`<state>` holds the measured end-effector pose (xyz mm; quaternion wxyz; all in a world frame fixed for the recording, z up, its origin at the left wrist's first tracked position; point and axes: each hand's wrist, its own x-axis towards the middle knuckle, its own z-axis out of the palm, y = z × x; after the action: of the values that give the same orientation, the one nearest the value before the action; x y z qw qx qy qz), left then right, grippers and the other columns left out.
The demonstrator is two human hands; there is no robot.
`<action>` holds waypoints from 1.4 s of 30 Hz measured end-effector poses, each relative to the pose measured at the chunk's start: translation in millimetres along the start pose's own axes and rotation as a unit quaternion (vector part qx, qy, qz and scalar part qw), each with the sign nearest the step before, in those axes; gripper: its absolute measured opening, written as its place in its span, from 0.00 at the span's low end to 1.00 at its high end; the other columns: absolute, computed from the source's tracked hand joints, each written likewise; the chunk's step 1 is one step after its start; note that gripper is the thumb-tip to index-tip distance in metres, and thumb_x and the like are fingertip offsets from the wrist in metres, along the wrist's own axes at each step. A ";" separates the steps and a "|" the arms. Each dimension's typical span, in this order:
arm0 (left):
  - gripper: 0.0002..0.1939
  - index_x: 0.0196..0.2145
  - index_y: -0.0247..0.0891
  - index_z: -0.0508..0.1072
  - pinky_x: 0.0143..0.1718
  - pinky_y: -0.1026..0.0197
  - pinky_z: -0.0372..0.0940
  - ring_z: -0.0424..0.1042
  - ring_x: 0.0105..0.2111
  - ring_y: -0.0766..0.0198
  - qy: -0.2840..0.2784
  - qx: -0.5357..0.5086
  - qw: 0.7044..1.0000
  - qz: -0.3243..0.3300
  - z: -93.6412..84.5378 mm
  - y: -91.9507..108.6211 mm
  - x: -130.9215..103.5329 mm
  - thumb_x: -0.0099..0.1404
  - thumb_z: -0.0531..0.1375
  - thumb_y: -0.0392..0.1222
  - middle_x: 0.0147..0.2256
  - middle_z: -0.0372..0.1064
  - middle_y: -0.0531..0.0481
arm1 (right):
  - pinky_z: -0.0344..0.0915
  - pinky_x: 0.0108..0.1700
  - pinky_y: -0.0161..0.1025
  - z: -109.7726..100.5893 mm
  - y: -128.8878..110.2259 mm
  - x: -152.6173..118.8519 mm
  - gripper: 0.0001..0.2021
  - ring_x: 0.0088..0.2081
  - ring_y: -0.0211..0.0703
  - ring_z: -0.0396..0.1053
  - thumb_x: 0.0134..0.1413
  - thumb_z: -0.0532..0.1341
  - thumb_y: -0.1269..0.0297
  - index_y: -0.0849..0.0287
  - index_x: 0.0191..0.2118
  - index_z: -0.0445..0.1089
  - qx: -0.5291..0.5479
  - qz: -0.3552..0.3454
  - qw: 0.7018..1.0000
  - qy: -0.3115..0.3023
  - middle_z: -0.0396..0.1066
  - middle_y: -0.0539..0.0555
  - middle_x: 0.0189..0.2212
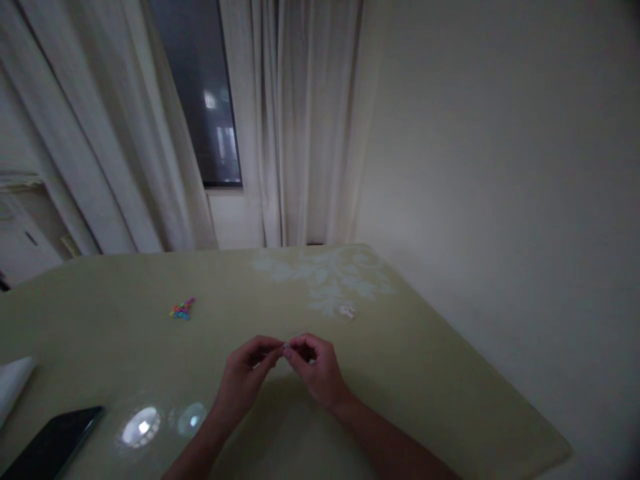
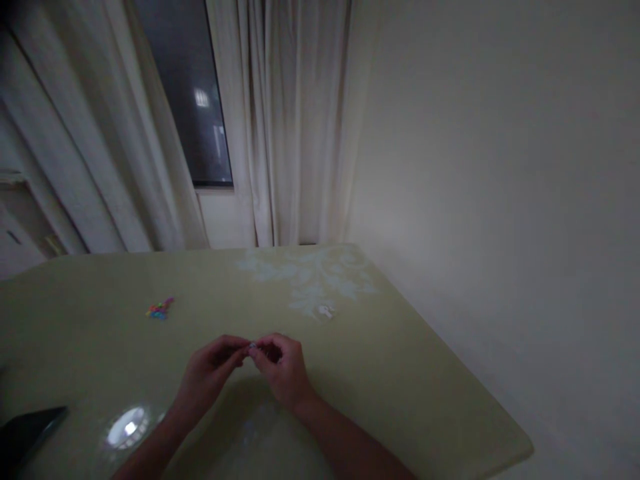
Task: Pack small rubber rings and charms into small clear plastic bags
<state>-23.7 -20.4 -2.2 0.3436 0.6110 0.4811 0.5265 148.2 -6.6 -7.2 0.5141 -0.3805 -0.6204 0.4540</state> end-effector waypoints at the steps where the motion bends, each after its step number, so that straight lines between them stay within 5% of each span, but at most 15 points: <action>1: 0.12 0.36 0.40 0.82 0.33 0.62 0.74 0.79 0.31 0.60 -0.008 0.004 1.000 -0.004 -2.1 1.0 1.7 0.63 0.65 0.51 0.33 0.82 0.48 | 0.59 0.29 0.33 -0.1 0.1 0.1 0.13 0.26 0.37 0.62 0.56 0.68 0.55 0.62 0.34 0.78 -0.006 -0.003 1.000 0.003 0.70 0.50 0.24; 6: 0.18 0.41 0.41 0.81 0.34 0.60 0.72 0.80 0.35 0.56 0.049 0.152 0.986 -0.042 -46.2 -1.7 17.4 0.64 0.60 0.55 0.38 0.83 0.46 | 0.59 0.29 0.33 -0.9 0.5 0.7 0.13 0.25 0.36 0.62 0.57 0.67 0.55 0.61 0.32 0.76 -0.029 -0.015 0.999 0.007 0.68 0.49 0.23; 8: 0.16 0.39 0.41 0.81 0.36 0.57 0.70 0.79 0.33 0.55 0.056 0.273 0.957 -0.076 -71.5 -9.1 22.1 0.64 0.59 0.53 0.37 0.83 0.46 | 0.59 0.29 0.33 -1.0 1.2 1.0 0.12 0.25 0.36 0.61 0.57 0.68 0.56 0.61 0.32 0.76 -0.027 -0.014 1.000 0.005 0.67 0.49 0.23; 11: 0.13 0.36 0.42 0.81 0.37 0.56 0.67 0.80 0.36 0.51 -0.012 0.412 0.898 -0.154 -96.5 -20.1 23.1 0.64 0.57 0.47 0.36 0.83 0.45 | 0.59 0.29 0.33 -0.9 2.8 1.1 0.11 0.25 0.36 0.61 0.57 0.67 0.57 0.61 0.32 0.76 -0.029 -0.015 0.999 0.002 0.67 0.48 0.23; 15: 0.11 0.36 0.43 0.80 0.38 0.57 0.66 0.80 0.40 0.51 -0.080 0.457 0.866 -0.189 -97.3 -23.6 19.4 0.66 0.57 0.45 0.40 0.83 0.45 | 0.59 0.29 0.33 -1.5 4.5 0.7 0.12 0.25 0.36 0.61 0.57 0.67 0.57 0.61 0.32 0.76 -0.035 -0.018 0.999 -0.003 0.67 0.48 0.23; 21: 0.10 0.40 0.41 0.78 0.38 0.57 0.65 0.79 0.42 0.50 -0.075 0.479 0.848 -0.213 -91.2 -29.0 19.6 0.67 0.57 0.42 0.42 0.81 0.41 | 0.60 0.30 0.33 -2.5 3.6 0.1 0.11 0.26 0.36 0.62 0.58 0.67 0.57 0.61 0.33 0.76 -0.048 -0.027 0.998 -0.009 0.68 0.49 0.24; 27: 0.12 0.33 0.38 0.72 0.38 0.58 0.64 0.76 0.37 0.55 -0.130 0.520 0.834 -0.131 -87.8 -41.8 15.5 0.70 0.50 0.40 0.37 0.77 0.41 | 0.61 0.30 0.33 -2.1 1.7 -0.5 0.11 0.26 0.36 0.63 0.57 0.67 0.58 0.61 0.32 0.76 -0.050 -0.026 0.998 -0.012 0.68 0.49 0.24; 30: 0.11 0.30 0.40 0.69 0.34 0.60 0.63 0.74 0.32 0.58 -0.123 0.488 0.859 -0.094 -77.5 -27.8 14.3 0.69 0.51 0.41 0.32 0.74 0.46 | 0.61 0.30 0.34 -1.8 0.6 -1.0 0.10 0.26 0.37 0.63 0.57 0.67 0.58 0.61 0.32 0.76 -0.051 -0.027 0.998 -0.008 0.69 0.49 0.24; 33: 0.09 0.32 0.41 0.69 0.32 0.63 0.64 0.72 0.29 0.61 -0.116 0.309 0.944 -0.016 -64.6 -3.4 14.0 0.69 0.54 0.45 0.28 0.72 0.52 | 0.61 0.30 0.34 -1.1 -0.9 -1.5 0.11 0.26 0.37 0.63 0.57 0.67 0.57 0.61 0.32 0.76 -0.055 -0.018 0.998 -0.001 0.69 0.49 0.23; 35: 0.11 0.32 0.41 0.71 0.33 0.63 0.67 0.73 0.30 0.62 -0.102 0.206 0.973 0.024 -55.1 9.9 12.1 0.70 0.57 0.49 0.29 0.73 0.52 | 0.60 0.29 0.33 -0.5 -1.7 -1.7 0.12 0.25 0.37 0.63 0.57 0.67 0.56 0.61 0.33 0.77 -0.048 -0.010 0.999 -0.001 0.69 0.49 0.23; 42: 0.08 0.38 0.44 0.83 0.41 0.61 0.74 0.81 0.35 0.59 -0.087 0.108 0.989 0.041 -28.8 12.0 5.1 0.65 0.65 0.48 0.35 0.83 0.50 | 0.60 0.29 0.33 -1.1 -1.1 0.3 0.13 0.26 0.36 0.62 0.56 0.68 0.54 0.61 0.33 0.77 -0.012 0.007 1.000 -0.012 0.68 0.49 0.23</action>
<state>-49.2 -21.7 16.5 0.2947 0.7072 0.4780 0.4295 149.2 -6.4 -6.0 0.4988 -0.3855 -0.6290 0.4548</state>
